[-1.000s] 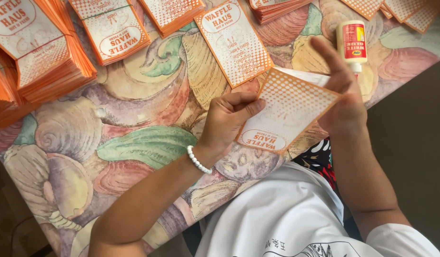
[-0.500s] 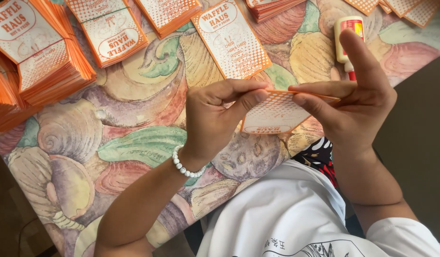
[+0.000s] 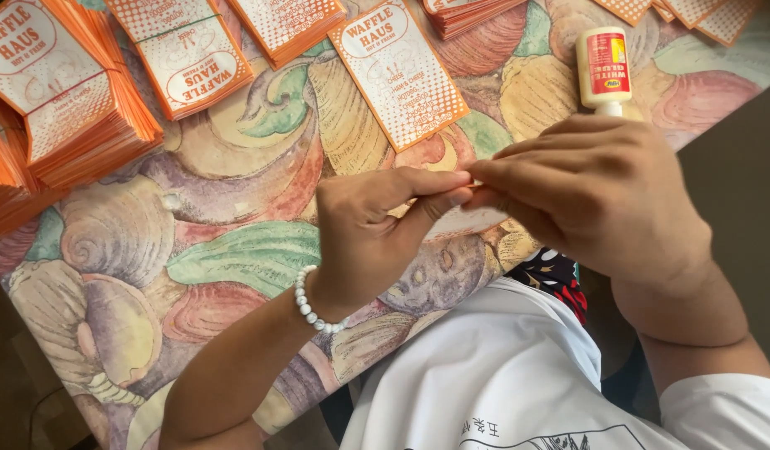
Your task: Applying glue to the edges of paper bags and folding them to complete the assembly.
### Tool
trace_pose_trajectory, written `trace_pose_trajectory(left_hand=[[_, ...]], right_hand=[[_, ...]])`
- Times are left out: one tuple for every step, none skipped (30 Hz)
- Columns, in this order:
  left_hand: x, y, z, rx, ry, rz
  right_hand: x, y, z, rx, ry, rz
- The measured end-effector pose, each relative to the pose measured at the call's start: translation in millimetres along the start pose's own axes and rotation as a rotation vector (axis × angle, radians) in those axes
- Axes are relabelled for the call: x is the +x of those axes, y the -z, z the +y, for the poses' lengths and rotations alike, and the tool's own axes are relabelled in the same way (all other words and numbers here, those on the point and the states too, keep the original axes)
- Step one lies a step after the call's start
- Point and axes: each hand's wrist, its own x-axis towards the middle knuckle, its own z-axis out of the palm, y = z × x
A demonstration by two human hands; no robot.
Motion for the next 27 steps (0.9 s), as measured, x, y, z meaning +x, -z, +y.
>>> trace_pose_trajectory(left_hand=[[0, 3, 0, -0.031, 0.002, 0.016], [0, 7, 1, -0.058, 0.007, 0.033], [1, 8, 3, -0.058, 0.008, 0.034], [3, 9, 4, -0.126, 0.068, 0.092], [4, 10, 6, -0.194, 0.129, 0.149], [6, 8, 1, -0.195, 0.13, 0.15], [8, 6, -5, -0.297, 0.179, 0.259], [10, 5, -10, -0.397, 0.23, 0.368], [7, 1, -17, -0.395, 0.231, 0.369], [6, -2, -25, -0.515, 0.302, 0.443], [6, -6, -33, -0.636, 0.372, 0.518], [4, -7, -39, -0.636, 0.379, 0.514], [3, -8, -45, -0.739, 0.451, 0.53], [1, -9, -51, -0.841, 0.523, 0.548], [0, -7, -55, -0.84, 0.529, 0.546], [0, -3, -59, -0.852, 0.548, 0.514], [-1, 1, -63, -0.863, 0.566, 0.482], [3, 7, -64, -0.863, 0.561, 0.48], [7, 12, -64, -0.776, 0.522, 0.321], [9, 17, -65, -0.686, 0.485, 0.165], [11, 16, -59, -0.688, 0.485, 0.165], [12, 14, -53, -0.626, 0.447, 0.08], [14, 13, -47, -0.563, 0.41, -0.004], [13, 11, -44, -0.564, 0.41, -0.003], [13, 10, -40, -0.466, 0.388, 0.023], [13, 8, -36, -0.367, 0.367, 0.049], [14, 10, -33, -0.366, 0.366, 0.049]], right_hand=[[-4, 3, 4, 0.014, -0.045, -0.003], [-7, 6, 8, 0.032, -0.088, -0.006], [-17, 14, 26, 0.032, -0.087, -0.007], [-27, 21, 45, 0.237, -0.24, -0.157], [-36, 28, 65, 0.445, -0.388, -0.311], [-63, 18, 73, 0.445, -0.388, -0.313], [-89, 9, 82, 0.389, -0.461, -0.007], [-115, -1, 92, 0.33, -0.532, 0.298], [-102, -19, 76, 0.333, -0.531, 0.297], [-89, -37, 62, 0.652, -0.477, 0.311], [-76, -55, 48, 0.971, -0.413, 0.317], [-79, -71, 39, 0.973, -0.419, 0.319], [-82, -87, 31, 0.973, -0.628, 0.484], [-84, -103, 23, 0.959, -0.833, 0.651], [-82, -97, 24, 0.961, -0.839, 0.651], [-79, -91, 26, 0.881, -0.822, 0.652], [-76, -84, 28, 0.801, -0.805, 0.653], [-69, -69, 28, 0.799, -0.801, 0.656], [-63, -54, 28, 0.802, -0.772, 0.452], [-59, -39, 27, 0.799, -0.744, 0.245], [-59, -35, 31, 0.798, -0.745, 0.244], [-60, -31, 34, 0.724, -0.708, 0.159], [-61, -28, 37, 0.649, -0.671, 0.074], [-64, -31, 39, 0.649, -0.671, 0.073], [-67, -35, 40, 0.618, -0.722, 0.189], [-70, -39, 41, 0.585, -0.772, 0.306], [-70, -39, 41, 0.586, -0.772, 0.306]])
